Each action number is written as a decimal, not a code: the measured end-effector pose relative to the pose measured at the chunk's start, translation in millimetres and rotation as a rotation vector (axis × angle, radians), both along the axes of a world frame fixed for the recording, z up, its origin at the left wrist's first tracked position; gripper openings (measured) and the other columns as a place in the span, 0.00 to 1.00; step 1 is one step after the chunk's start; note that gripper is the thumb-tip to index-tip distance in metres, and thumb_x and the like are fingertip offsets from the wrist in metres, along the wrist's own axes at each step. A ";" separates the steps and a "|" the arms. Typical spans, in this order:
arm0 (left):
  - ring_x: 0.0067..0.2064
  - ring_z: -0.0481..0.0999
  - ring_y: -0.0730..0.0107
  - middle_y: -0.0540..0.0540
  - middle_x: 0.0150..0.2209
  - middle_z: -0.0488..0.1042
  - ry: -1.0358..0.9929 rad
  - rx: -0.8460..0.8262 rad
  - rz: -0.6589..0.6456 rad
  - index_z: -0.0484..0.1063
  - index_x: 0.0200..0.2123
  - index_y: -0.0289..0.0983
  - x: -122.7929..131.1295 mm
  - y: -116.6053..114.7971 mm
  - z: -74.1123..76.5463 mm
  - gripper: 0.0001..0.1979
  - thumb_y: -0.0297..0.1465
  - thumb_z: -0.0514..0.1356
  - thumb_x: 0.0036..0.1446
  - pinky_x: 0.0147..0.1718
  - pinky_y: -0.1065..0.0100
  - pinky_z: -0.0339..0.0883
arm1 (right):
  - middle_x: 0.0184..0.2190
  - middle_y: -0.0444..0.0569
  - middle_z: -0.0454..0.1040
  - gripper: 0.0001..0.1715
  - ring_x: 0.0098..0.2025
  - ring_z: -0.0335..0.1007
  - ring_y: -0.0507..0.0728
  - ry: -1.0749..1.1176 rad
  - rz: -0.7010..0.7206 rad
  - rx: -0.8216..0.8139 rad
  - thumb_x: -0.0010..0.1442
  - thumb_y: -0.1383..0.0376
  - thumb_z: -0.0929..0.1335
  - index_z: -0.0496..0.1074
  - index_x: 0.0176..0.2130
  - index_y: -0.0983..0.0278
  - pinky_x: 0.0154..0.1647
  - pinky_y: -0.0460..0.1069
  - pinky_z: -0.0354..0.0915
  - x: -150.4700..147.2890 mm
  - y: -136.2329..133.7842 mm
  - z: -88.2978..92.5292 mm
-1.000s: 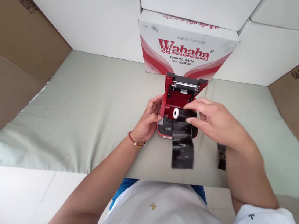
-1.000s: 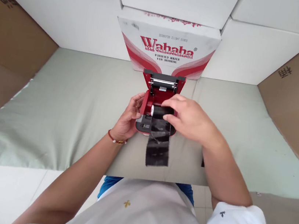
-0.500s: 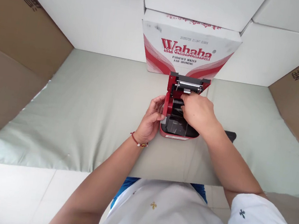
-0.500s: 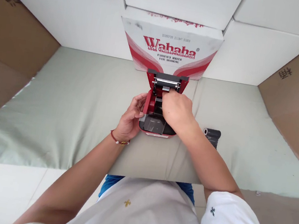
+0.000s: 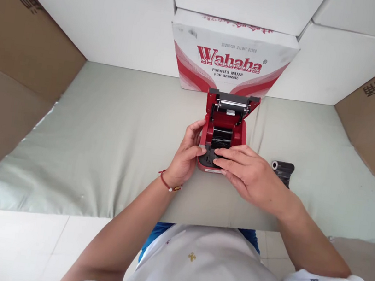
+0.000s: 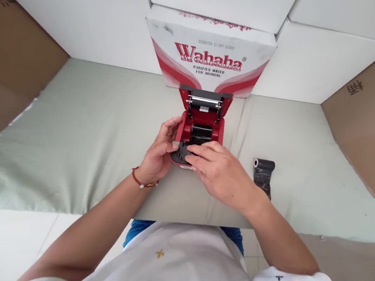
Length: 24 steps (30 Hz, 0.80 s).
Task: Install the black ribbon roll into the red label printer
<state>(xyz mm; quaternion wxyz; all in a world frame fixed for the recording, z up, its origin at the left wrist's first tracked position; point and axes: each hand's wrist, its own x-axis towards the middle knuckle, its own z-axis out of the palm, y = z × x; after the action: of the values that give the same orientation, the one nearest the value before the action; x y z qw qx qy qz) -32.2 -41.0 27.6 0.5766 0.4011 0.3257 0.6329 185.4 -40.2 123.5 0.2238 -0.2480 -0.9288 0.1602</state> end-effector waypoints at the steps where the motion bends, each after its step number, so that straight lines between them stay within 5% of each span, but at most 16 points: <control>1: 0.79 0.60 0.46 0.49 0.74 0.68 0.024 0.018 -0.013 0.72 0.64 0.50 0.4 -2.9 1.8 0.34 0.36 0.72 0.54 0.78 0.48 0.57 | 0.61 0.56 0.83 0.19 0.59 0.79 0.65 0.013 -0.011 0.003 0.76 0.71 0.66 0.83 0.57 0.61 0.59 0.66 0.80 1.1 -2.5 -3.5; 8: 0.83 0.50 0.45 0.51 0.81 0.57 0.097 0.029 -0.060 0.61 0.74 0.57 1.4 -13.6 3.5 0.47 0.36 0.76 0.55 0.79 0.47 0.56 | 0.62 0.57 0.83 0.23 0.64 0.77 0.66 0.075 -0.041 -0.010 0.75 0.71 0.66 0.82 0.62 0.59 0.65 0.68 0.78 2.0 -8.0 -16.2; 14: 0.83 0.50 0.45 0.52 0.80 0.56 0.074 0.005 -0.048 0.61 0.73 0.61 -1.3 -10.9 -2.9 0.50 0.36 0.77 0.51 0.76 0.48 0.60 | 0.62 0.54 0.83 0.18 0.62 0.79 0.64 0.104 -0.019 -0.091 0.77 0.65 0.66 0.83 0.58 0.56 0.64 0.65 0.78 7.6 -0.5 -1.1; 20: 0.82 0.53 0.46 0.53 0.80 0.56 0.052 -0.010 -0.033 0.55 0.75 0.67 -0.4 -10.2 -1.1 0.56 0.35 0.78 0.49 0.72 0.48 0.67 | 0.75 0.53 0.70 0.28 0.78 0.61 0.68 0.162 -0.494 0.089 0.80 0.52 0.62 0.70 0.73 0.53 0.77 0.70 0.61 6.8 61.3 16.7; 24: 0.82 0.51 0.46 0.54 0.80 0.55 0.050 -0.027 -0.026 0.53 0.75 0.69 0.0 -10.2 -1.8 0.58 0.36 0.79 0.48 0.72 0.48 0.68 | 0.75 0.56 0.69 0.36 0.77 0.62 0.69 0.090 -0.453 0.066 0.79 0.45 0.60 0.64 0.77 0.57 0.76 0.69 0.62 -1.5 92.5 11.1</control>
<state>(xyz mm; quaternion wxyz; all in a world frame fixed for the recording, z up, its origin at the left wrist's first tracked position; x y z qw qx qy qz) -32.1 -51.2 25.8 0.5818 0.4133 0.3431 0.6107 183.9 52.3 134.6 0.3031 -0.4353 -0.8433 0.0863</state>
